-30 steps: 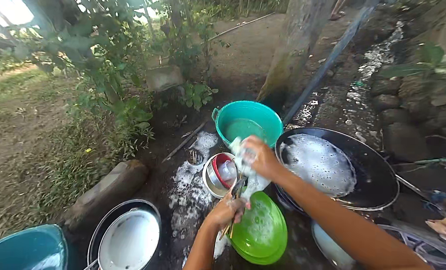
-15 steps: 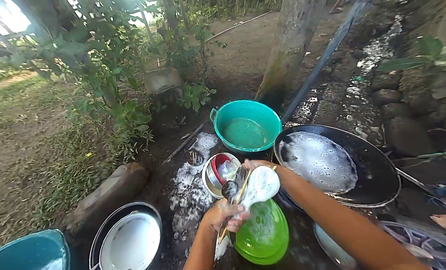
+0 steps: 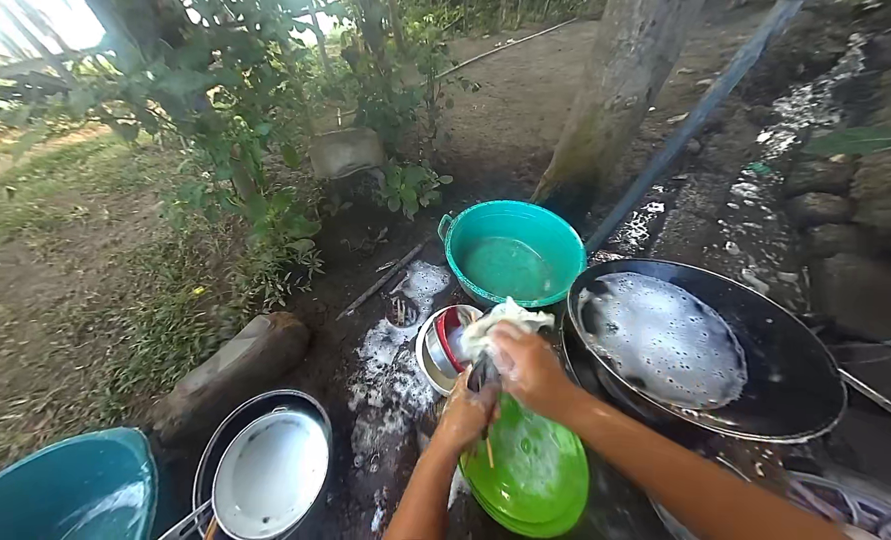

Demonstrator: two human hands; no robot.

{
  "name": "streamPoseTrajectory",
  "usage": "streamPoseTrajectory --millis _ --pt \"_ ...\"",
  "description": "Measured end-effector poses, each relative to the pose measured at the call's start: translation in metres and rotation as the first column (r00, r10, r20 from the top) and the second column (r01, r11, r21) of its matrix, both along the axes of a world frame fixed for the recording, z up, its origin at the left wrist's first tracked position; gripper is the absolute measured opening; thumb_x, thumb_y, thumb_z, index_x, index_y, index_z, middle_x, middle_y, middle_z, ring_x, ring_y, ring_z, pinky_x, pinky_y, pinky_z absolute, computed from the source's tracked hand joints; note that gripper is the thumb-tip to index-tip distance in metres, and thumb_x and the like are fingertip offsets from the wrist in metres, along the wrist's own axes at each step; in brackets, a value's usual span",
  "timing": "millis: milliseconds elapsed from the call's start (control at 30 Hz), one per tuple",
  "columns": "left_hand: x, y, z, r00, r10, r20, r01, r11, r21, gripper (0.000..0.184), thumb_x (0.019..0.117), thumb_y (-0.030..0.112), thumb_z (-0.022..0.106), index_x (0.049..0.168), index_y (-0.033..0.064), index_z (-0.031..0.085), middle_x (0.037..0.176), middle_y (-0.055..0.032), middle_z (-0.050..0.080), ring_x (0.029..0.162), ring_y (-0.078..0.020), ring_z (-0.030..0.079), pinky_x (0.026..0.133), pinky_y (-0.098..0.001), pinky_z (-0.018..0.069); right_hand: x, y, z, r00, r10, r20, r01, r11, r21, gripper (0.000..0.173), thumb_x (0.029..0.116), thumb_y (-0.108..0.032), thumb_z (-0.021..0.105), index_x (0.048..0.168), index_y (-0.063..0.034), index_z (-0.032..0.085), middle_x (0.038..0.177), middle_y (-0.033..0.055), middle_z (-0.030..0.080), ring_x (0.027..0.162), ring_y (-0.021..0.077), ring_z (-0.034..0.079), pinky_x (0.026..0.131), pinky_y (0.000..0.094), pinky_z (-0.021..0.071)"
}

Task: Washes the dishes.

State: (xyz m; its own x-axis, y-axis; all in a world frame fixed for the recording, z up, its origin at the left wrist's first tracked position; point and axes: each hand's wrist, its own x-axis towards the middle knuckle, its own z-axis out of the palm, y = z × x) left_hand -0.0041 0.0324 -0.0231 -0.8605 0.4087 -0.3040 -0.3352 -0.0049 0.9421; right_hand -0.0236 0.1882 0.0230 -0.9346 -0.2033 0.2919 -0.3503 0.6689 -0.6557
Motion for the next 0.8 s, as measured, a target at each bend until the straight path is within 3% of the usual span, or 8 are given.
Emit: streamPoseTrajectory --millis 167,267,333,400,467,633,733,800 --pt "0.003 0.010 -0.006 0.996 0.077 -0.047 -0.078 0.997 -0.009 0.013 0.1011 0.006 0.049 0.109 0.0001 0.057 0.068 0.0022 0.059 0.050 -0.0031 0.049 0.049 -0.0185 0.0429 -0.021 -0.004 -0.028 0.978 -0.175 -0.114 0.198 0.951 0.238 0.023 0.0949 -0.005 0.054 0.107 0.0088 0.069 0.122 0.0292 0.065 0.112 0.0466 0.066 0.084 0.0594 0.0563" --pt "0.005 0.008 -0.009 0.994 0.108 -0.022 -0.107 0.994 0.020 0.013 0.1004 0.004 0.048 0.112 0.0012 0.055 0.070 0.0025 0.059 0.051 -0.0033 0.051 0.050 -0.0187 0.0454 -0.002 -0.015 -0.046 0.960 -0.080 -0.267 0.155 0.950 0.270 0.017 0.0887 -0.005 0.061 0.096 0.0069 0.071 0.111 0.0270 0.069 0.099 0.0444 0.071 0.075 0.0562 0.0599" --pt "0.005 0.006 -0.012 0.998 0.065 0.008 -0.065 0.998 -0.010 0.016 0.1006 0.004 0.047 0.115 0.0005 0.053 0.069 0.0030 0.055 0.053 -0.0035 0.051 0.052 -0.0186 0.0453 -0.009 -0.012 -0.050 0.953 -0.034 -0.302 0.132 0.941 0.312 0.020 0.0904 -0.002 0.059 0.102 0.0082 0.071 0.110 0.0284 0.070 0.095 0.0456 0.072 0.071 0.0570 0.0600" --pt "0.006 0.008 -0.017 0.997 0.028 0.074 -0.028 1.000 0.001 0.017 0.1008 0.003 0.048 0.117 0.0005 0.053 0.067 0.0033 0.054 0.054 -0.0034 0.052 0.053 -0.0188 0.0464 -0.032 0.001 -0.023 0.993 -0.098 -0.058 0.113 0.908 0.403 0.032 0.0994 -0.002 0.050 0.125 0.0088 0.065 0.125 0.0334 0.064 0.107 0.0509 0.067 0.082 0.0634 0.0556" --pt "0.010 0.008 -0.024 0.984 0.038 0.171 -0.050 0.997 0.063 0.017 0.1005 0.000 0.049 0.115 0.0010 0.057 0.065 0.0030 0.057 0.052 -0.0033 0.053 0.051 -0.0182 0.0459 -0.065 0.020 0.005 0.960 -0.222 0.173 0.139 0.908 0.395 0.034 0.1022 -0.003 0.049 0.134 0.0030 0.060 0.132 0.0319 0.058 0.116 0.0511 0.062 0.091 0.0670 0.0505" --pt "0.005 0.005 -0.031 0.939 0.154 0.307 -0.197 0.973 0.117 0.018 0.1060 0.004 0.046 0.094 0.0017 0.059 0.057 0.0043 0.051 0.045 -0.0022 0.048 0.046 -0.0159 0.0430 -0.072 0.041 0.046 0.951 -0.249 0.182 0.287 0.930 -0.228 0.027 0.1054 -0.007 0.052 0.129 -0.0002 0.064 0.121 0.0210 0.067 0.105 0.0297 0.067 0.094 0.0489 0.0533" --pt "0.001 0.006 -0.020 0.911 0.224 0.346 -0.289 0.946 0.149 0.019 0.1074 0.004 0.042 0.092 0.0039 0.053 0.061 0.0024 0.052 0.047 -0.0033 0.049 0.047 -0.0164 0.0456 -0.025 -0.002 -0.001 0.993 -0.074 0.089 0.095 0.957 -0.274 0.033 0.0986 -0.011 0.060 0.128 0.0029 0.067 0.125 0.0216 0.064 0.117 0.0297 0.063 0.105 0.0471 0.0498" --pt "0.004 0.007 -0.012 0.906 0.276 0.319 -0.335 0.931 0.146 0.016 0.1013 -0.002 0.041 0.094 0.0062 0.053 0.063 0.0024 0.057 0.052 -0.0042 0.055 0.052 -0.0195 0.0493 0.001 -0.025 -0.051 0.997 0.051 -0.061 -0.057 0.992 -0.109 0.044 0.0963 -0.025 0.063 0.133 -0.0021 0.067 0.136 0.0208 0.063 0.133 0.0387 0.055 0.117 0.0648 0.0318"
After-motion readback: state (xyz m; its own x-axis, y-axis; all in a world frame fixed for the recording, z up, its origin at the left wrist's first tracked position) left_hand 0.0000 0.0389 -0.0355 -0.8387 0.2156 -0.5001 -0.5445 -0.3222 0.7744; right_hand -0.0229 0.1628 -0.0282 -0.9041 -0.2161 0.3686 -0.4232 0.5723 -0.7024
